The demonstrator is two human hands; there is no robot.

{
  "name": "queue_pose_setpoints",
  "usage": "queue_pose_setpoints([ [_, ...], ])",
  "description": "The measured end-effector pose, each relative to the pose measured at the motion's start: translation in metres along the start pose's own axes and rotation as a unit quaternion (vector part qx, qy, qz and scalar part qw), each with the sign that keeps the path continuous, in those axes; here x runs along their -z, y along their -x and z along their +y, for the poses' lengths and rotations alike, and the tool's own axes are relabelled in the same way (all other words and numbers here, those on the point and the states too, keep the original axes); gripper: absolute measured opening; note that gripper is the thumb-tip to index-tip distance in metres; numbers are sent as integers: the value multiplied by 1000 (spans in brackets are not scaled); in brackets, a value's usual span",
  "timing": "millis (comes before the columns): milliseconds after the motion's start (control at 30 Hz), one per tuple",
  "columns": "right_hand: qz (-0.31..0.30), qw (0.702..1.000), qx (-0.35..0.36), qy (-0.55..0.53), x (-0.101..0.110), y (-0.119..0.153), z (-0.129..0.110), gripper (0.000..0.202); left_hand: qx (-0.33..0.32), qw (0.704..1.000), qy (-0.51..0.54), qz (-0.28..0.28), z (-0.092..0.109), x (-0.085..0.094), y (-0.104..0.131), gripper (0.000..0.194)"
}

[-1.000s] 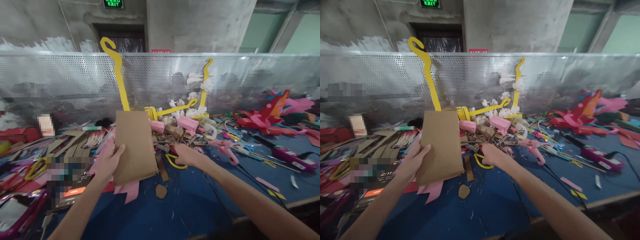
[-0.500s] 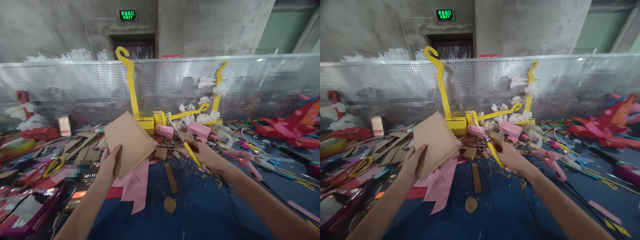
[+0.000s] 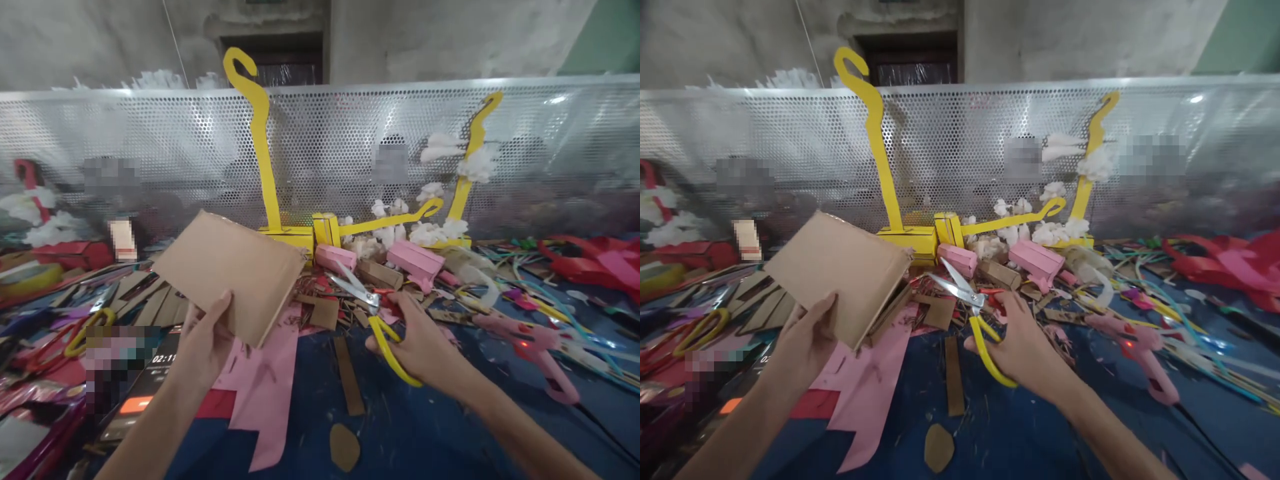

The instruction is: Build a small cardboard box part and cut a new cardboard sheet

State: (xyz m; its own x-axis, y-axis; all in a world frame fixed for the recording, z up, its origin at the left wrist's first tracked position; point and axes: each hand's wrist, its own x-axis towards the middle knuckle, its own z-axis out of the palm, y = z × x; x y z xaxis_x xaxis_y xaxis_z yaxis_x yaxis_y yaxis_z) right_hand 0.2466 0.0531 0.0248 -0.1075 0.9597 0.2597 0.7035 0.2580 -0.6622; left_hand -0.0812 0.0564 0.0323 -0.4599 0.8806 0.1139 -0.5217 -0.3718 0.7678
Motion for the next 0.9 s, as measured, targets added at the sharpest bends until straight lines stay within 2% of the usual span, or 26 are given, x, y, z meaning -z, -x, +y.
queue_pose_setpoints([
  [167, -39, 998, -38, -42, 1, 4, 4, 59, 33, 999, -17, 2, -1, 1, 2, 29],
  [267, -78, 982, -17, -170, -6, 9, -3, 45, 51, 999, -17, -2, -4, 2, 6, 22],
  [333, -78, 968, 11, -240, -15, 14, -7, 38, 62, 998, -7, -11, -6, 0, 11, 18],
  [467, -77, 945, 48, -314, -37, 25, -13, 40, 118, 992, 43, -4, -10, -12, 25, 16],
  [567, -97, 930, 40, -352, -49, 33, -19, 45, 152, 987, 53, 0, -13, -21, 36, 26],
  [700, -100, 919, 29, -381, -53, 33, -28, 47, 186, 981, 53, 30, -17, -25, 45, 30],
  [800, -104, 884, 18, -456, -54, 31, -33, 45, 223, 973, 50, 40, -19, -24, 48, 28],
  [900, -110, 860, 4, -499, -55, 28, -34, 49, 237, 971, 36, 23, -21, -22, 49, 27],
])
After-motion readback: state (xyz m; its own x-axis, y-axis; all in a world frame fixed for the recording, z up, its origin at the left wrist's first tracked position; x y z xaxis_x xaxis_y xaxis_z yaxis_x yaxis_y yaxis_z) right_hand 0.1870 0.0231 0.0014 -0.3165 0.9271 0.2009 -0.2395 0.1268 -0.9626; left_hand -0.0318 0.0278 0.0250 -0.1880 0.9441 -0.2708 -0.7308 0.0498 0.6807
